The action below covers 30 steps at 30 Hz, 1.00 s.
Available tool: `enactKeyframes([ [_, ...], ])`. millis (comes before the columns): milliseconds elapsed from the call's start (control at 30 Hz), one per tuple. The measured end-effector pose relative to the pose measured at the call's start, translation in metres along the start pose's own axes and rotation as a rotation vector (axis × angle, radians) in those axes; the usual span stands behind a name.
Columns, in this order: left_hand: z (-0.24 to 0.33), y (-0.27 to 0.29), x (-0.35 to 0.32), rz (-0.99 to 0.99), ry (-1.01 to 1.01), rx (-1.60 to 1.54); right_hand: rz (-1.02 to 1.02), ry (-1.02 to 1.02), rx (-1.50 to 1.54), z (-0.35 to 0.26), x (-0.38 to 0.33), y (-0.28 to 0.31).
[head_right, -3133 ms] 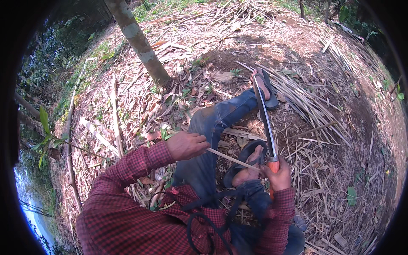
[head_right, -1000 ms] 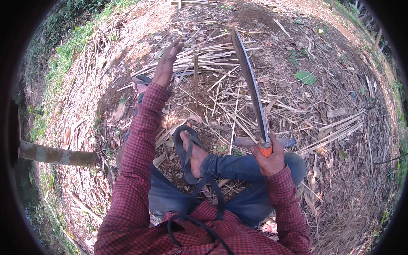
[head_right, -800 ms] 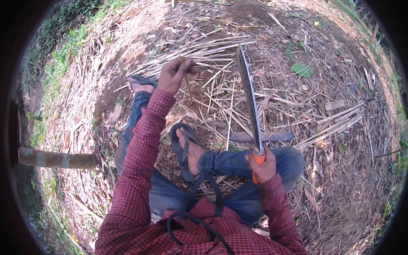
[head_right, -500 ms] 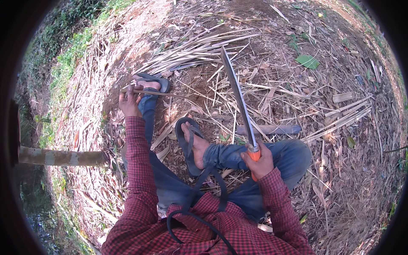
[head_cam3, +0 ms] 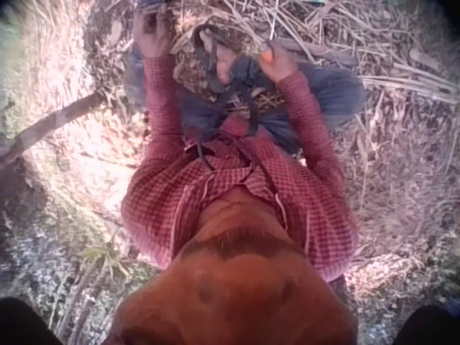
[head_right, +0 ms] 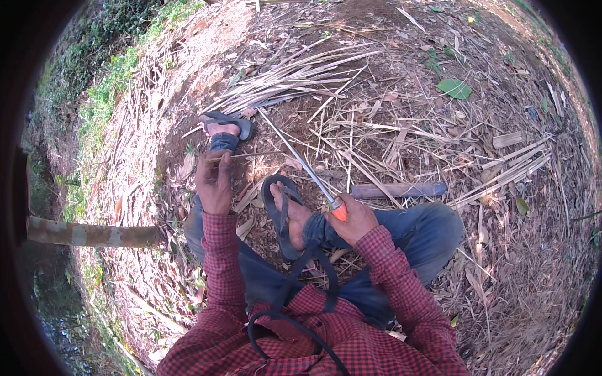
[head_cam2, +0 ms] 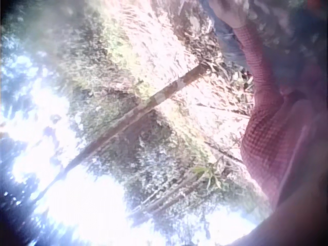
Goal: The person sits on the ground in a wooded area and uses a machete to split long bamboo stalks into thin strips. They hold the stalks with one hand and strike them with the machete in the other, occasionally adjusting the pieces and discarding offcuts.
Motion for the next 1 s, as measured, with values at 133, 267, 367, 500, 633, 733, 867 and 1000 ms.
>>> enactKeyframes([
  [133,-0.019,0.014,-0.018,0.074,0.223,-0.157,-0.09,0.068,-0.111,-0.025,0.021,-0.023],
  [267,-0.025,0.024,-0.025,0.115,0.218,-0.11,-0.212,0.147,-0.068,-0.056,0.034,-0.051],
  [367,-0.037,0.028,-0.026,0.169,0.237,-0.134,-0.209,0.253,-0.055,-0.055,0.043,-0.064],
  [500,-0.058,0.034,-0.023,0.244,0.3,-0.117,-0.246,0.18,-0.183,-0.027,0.07,-0.068],
  [633,-0.06,0.034,-0.022,0.252,0.295,-0.102,-0.3,0.15,-0.226,-0.021,0.07,-0.068],
  [733,-0.065,0.039,-0.024,0.274,0.326,-0.124,-0.332,0.214,-0.112,-0.043,0.061,-0.072],
  [867,-0.086,0.041,-0.023,0.319,0.336,-0.154,-0.294,0.239,-0.174,-0.049,0.07,-0.072],
  [1000,-0.09,0.044,-0.02,0.333,0.302,-0.176,-0.304,0.258,-0.167,-0.06,0.063,-0.073],
])
Point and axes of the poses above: each hand's wrist, its own x-axis towards the middle knuckle, its own y-axis out of the back of the hand, z = x × y, the point moved 10 cm from there along x, towards the middle knuckle, and after that the axes turned 15 degrees about x, right-handed, at the moved point
